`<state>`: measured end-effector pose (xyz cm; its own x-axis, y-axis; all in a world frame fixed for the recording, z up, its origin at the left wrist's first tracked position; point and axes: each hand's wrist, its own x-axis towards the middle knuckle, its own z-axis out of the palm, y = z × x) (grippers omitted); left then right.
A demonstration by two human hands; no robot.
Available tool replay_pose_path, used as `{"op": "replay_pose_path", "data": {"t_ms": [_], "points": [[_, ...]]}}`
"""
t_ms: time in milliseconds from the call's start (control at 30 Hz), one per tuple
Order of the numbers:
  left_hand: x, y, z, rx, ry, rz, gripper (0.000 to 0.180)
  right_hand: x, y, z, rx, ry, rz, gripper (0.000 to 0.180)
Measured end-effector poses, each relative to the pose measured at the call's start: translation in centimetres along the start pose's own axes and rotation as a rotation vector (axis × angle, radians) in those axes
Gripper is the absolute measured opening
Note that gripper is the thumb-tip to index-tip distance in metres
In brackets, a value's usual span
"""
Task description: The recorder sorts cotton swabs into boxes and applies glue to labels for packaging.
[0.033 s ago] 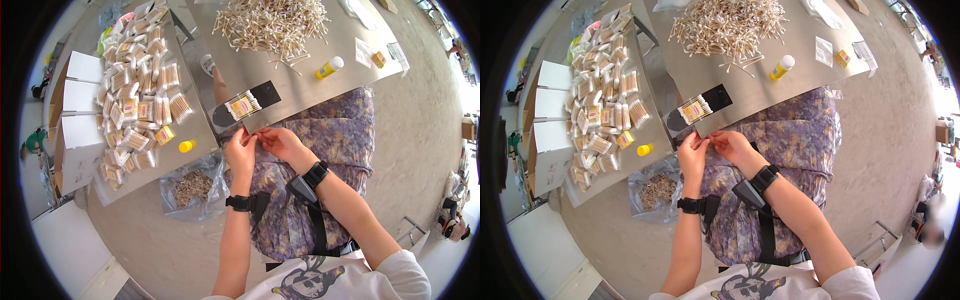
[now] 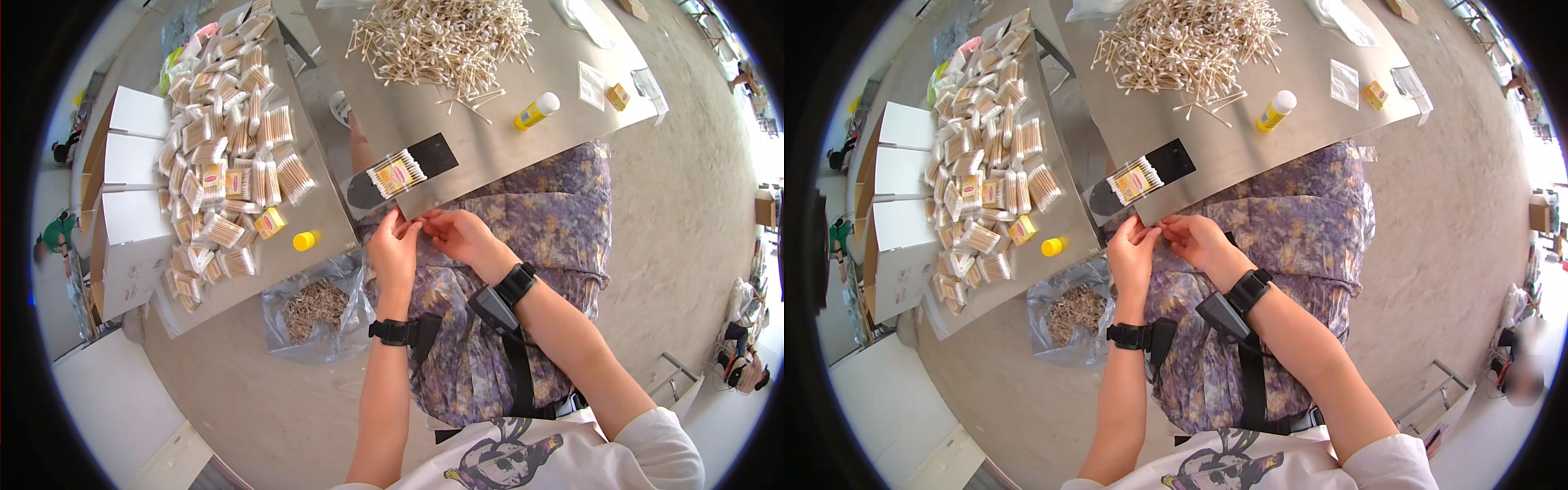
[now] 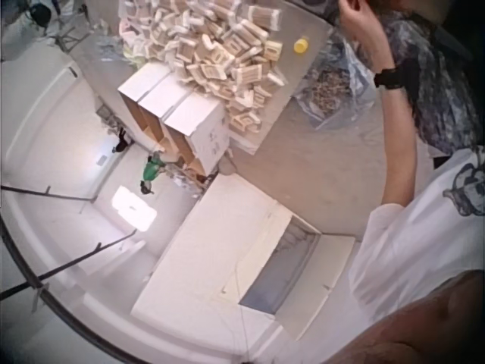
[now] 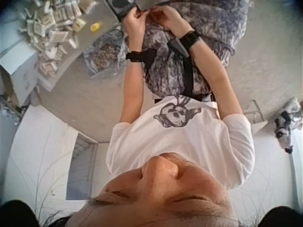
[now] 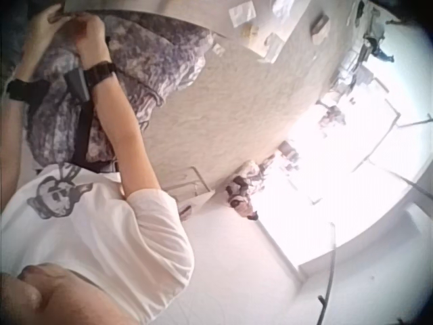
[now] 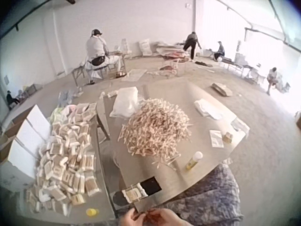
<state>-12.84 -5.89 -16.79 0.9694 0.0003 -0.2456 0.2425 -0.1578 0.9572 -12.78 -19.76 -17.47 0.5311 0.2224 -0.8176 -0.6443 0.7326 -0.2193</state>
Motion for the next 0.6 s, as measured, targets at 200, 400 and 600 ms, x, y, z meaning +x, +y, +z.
{"op": "replay_pose_path", "data": {"t_ms": [200, 400, 600], "points": [[0.2, 0.9, 0.7, 0.37, 0.091, 0.123, 0.037, 0.6, -0.7, -1.5, 0.103, -0.15, 0.066, 0.031], [0.1, -0.4, 1.6, 0.309, 0.173, 0.247, 0.039, -1.2, -1.3, -1.9, -0.003, -0.105, -0.038, 0.019], [-0.4, 0.4, 1.4, 0.353, 0.133, 0.177, 0.047, -6.2, -5.9, -4.2, -0.284, -0.112, -0.123, 0.018]]}}
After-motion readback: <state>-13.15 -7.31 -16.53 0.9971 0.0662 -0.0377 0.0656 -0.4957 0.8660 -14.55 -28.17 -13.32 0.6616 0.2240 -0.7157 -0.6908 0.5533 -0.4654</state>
